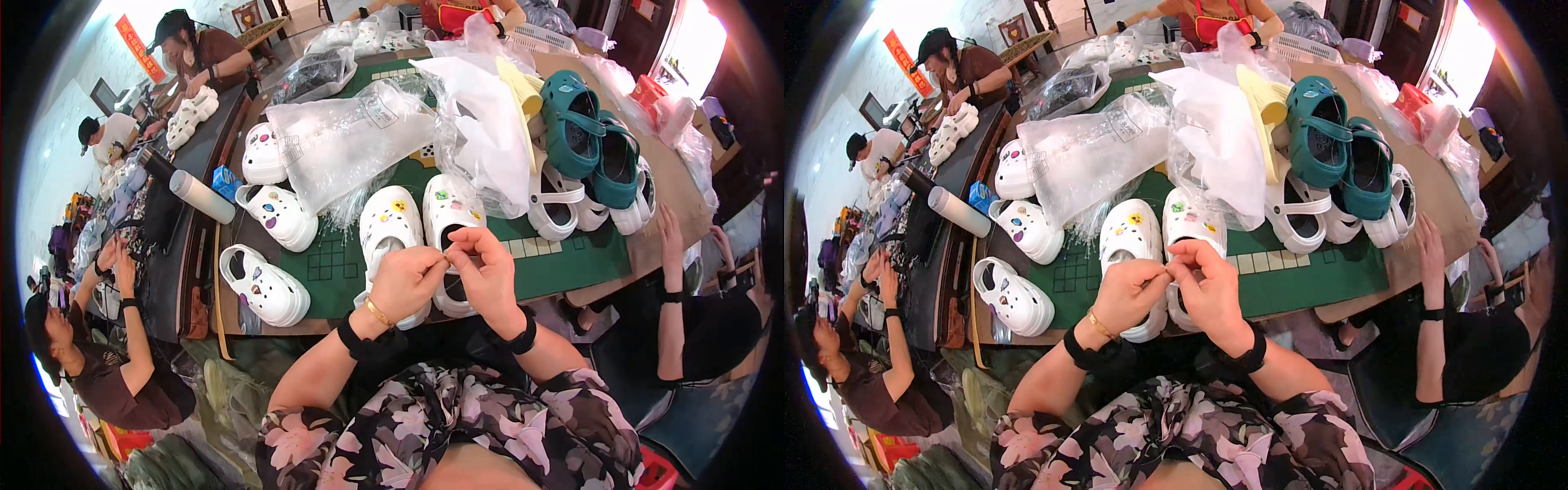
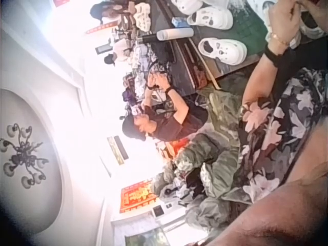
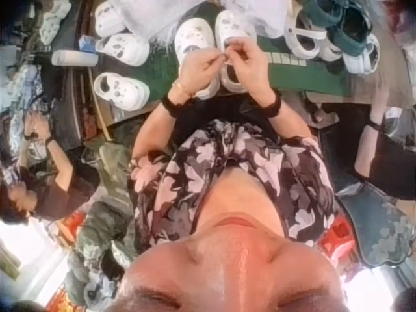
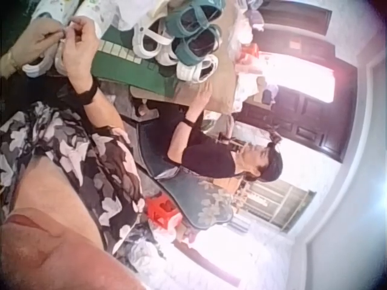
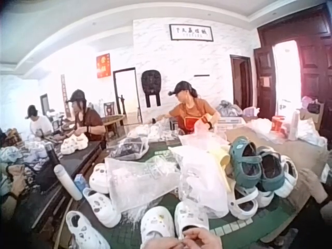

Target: Attach decorative charms to plastic clog shoes.

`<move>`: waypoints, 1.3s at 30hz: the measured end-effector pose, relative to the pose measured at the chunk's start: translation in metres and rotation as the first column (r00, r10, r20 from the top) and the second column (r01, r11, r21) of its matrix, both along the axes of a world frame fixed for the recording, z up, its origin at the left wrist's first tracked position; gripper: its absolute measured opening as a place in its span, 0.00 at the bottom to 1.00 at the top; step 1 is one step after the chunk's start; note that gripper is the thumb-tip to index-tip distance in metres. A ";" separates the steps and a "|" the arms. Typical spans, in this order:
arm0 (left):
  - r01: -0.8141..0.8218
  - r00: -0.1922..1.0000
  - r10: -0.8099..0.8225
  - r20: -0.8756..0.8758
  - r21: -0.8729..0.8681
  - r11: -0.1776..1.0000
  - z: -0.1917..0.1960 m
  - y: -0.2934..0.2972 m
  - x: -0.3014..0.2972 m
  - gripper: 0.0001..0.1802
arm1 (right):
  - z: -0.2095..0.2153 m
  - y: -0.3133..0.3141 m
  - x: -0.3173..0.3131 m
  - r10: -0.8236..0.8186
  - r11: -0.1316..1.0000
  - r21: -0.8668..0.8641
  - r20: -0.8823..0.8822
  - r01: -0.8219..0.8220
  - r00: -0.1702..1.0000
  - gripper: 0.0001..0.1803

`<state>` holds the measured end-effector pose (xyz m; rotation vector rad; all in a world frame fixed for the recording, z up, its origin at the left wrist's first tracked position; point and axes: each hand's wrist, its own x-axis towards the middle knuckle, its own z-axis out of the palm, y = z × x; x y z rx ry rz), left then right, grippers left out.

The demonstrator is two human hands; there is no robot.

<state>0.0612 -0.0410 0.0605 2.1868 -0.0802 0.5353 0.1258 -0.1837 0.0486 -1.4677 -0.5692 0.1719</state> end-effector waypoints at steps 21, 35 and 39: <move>-0.726 0.632 0.760 -0.151 -0.458 0.513 -0.060 0.144 0.027 0.47 | 0.011 -0.022 0.102 -0.256 0.812 -0.223 0.694 0.539 0.673 0.30; -0.022 0.983 -0.047 0.178 0.365 0.931 0.023 0.010 0.028 0.24 | 0.043 0.018 0.051 0.221 0.975 -0.082 0.225 -0.207 0.949 0.29; 0.091 0.992 -0.113 0.048 0.339 0.936 0.040 -0.001 0.009 0.28 | 0.053 0.000 0.070 0.136 0.990 -0.048 0.068 -0.133 0.988 0.14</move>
